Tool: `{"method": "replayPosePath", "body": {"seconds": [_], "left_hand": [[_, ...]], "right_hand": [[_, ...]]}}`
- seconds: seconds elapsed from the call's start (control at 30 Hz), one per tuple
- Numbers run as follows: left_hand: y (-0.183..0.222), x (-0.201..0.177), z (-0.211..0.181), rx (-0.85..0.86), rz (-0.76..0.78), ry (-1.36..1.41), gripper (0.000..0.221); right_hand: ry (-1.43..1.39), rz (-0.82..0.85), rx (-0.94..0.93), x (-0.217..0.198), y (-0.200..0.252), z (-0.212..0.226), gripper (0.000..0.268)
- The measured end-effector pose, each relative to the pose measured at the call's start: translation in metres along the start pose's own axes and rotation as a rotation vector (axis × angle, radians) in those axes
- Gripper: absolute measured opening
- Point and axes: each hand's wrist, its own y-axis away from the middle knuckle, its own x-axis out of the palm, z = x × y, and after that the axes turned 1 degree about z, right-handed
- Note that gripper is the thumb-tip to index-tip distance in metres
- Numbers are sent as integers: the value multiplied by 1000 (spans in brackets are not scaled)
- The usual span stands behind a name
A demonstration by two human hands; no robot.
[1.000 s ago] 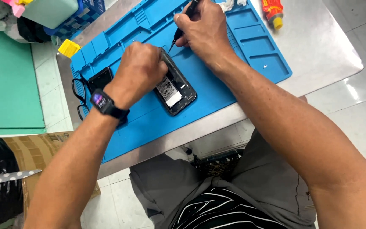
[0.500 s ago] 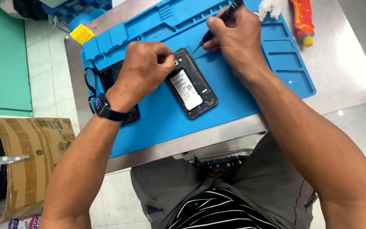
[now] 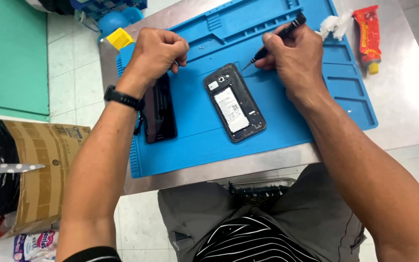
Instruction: Disassembling a mobile phone by removing internal screws with a precision screwdriver on a repair mat.
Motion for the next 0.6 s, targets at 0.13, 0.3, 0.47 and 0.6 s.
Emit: {"method": "replayPosePath", "body": {"seconds": [0.13,0.3,0.47,0.6], "left_hand": [[-8,-9,-4,-82,45,-81,25],[-18,-12,-11,-149,157,-138,19],[-14,-12,-20,-123,235,-116,16],[-2,-6,-36,-103,301,-168,18]], "right_hand": [[-18,-7,19,0,-3,-4,19],[-4,7,11,-2,-1,-2,19],[-9,7,25,-2,-1,-1,17],[4,4,40,-2,-1,0,17]]}}
